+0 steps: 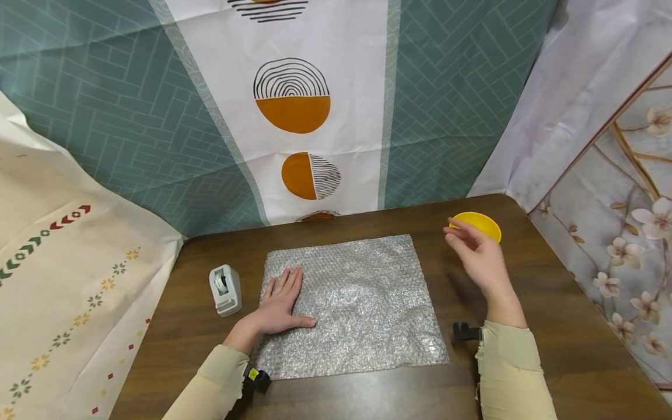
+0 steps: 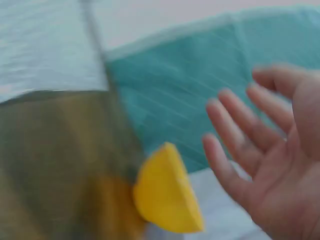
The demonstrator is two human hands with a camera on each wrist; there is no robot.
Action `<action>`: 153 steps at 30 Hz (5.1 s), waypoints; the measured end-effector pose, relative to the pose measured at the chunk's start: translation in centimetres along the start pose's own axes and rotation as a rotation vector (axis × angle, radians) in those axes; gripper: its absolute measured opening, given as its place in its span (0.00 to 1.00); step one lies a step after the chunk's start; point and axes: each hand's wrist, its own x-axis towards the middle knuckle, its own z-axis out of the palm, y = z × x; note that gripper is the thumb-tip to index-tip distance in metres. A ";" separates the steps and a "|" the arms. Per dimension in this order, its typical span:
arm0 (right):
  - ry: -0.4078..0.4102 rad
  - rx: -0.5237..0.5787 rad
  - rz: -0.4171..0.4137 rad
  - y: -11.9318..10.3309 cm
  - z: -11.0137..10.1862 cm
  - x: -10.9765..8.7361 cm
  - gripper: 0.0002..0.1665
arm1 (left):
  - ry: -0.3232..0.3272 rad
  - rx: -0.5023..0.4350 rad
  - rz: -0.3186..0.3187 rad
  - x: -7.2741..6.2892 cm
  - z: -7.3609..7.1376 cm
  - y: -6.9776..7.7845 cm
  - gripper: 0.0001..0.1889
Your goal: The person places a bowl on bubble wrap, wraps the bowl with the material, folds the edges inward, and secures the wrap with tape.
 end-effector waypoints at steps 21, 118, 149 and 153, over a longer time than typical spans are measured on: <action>0.240 0.239 0.569 4.9 -2.1 0.7 0.52 | -0.018 -0.004 0.000 -0.3 -0.4 0.2 0.72; -0.265 0.041 0.198 -0.2 1.6 0.4 0.38 | 0.019 -0.011 0.022 0.1 0.3 -0.3 0.73; -0.664 -0.025 0.069 -4.6 13.8 -2.6 0.36 | 0.039 -0.020 0.027 -0.3 -0.1 0.3 0.73; -0.667 -0.039 0.066 -4.5 14.4 -2.8 0.35 | 0.040 -0.019 0.024 -0.3 -0.1 0.4 0.73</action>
